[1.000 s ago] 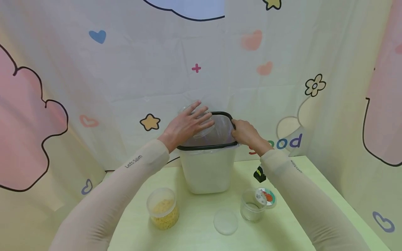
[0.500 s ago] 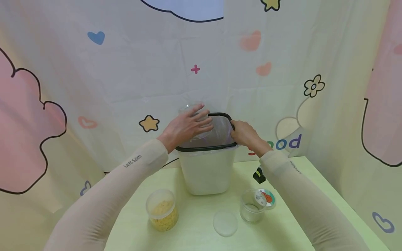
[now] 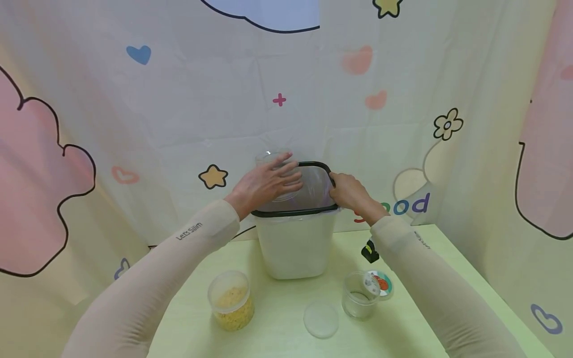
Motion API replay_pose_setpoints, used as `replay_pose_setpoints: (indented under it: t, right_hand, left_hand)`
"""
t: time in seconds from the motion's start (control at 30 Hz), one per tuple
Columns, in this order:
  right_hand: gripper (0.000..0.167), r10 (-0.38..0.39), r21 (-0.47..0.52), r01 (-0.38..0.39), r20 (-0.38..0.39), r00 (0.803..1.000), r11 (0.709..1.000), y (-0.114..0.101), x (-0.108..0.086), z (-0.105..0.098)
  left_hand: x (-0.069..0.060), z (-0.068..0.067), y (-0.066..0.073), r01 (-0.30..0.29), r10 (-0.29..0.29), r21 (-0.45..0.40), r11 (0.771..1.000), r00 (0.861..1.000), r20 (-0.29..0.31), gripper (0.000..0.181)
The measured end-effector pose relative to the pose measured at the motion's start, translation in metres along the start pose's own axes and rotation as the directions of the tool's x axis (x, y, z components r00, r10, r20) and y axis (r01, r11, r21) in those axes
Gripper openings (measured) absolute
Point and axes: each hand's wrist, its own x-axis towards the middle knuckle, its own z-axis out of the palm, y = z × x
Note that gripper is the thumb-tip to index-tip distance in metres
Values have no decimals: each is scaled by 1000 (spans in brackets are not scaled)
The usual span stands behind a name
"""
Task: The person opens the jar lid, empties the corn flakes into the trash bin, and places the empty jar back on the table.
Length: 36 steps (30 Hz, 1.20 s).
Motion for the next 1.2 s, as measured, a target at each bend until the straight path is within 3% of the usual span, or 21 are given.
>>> replay_pose_setpoints:
  t: [0.43,0.67,0.87,1.07,1.2]
  right_hand:
    - [59,3,5,-3,1,1000,1000,1,-1,0]
    - [60,-5,2,5,-3,1000,1000,2,0,0]
    - [59,-5,11,5,-7,1000,1000,1,0,2]
    - [60,-3,7,3,-2,1000,1000,0,0,2]
    - [60,-1,12,1,-11,1000,1000,0,-1,2]
  left_hand:
    - [1,-2,-2,-18,18,13,1000,1000,-3,103]
    - [-2,-6,-10,33,-33,13,999,999,-7,103]
    - [-4,1,-3,-12,12,-17,1000,1000,0,103]
    - [-6,2,-7,66,-66,-23,998,998,-18,101]
    - [-2,-1,-1,17,-18,-32,999,999,-29,99]
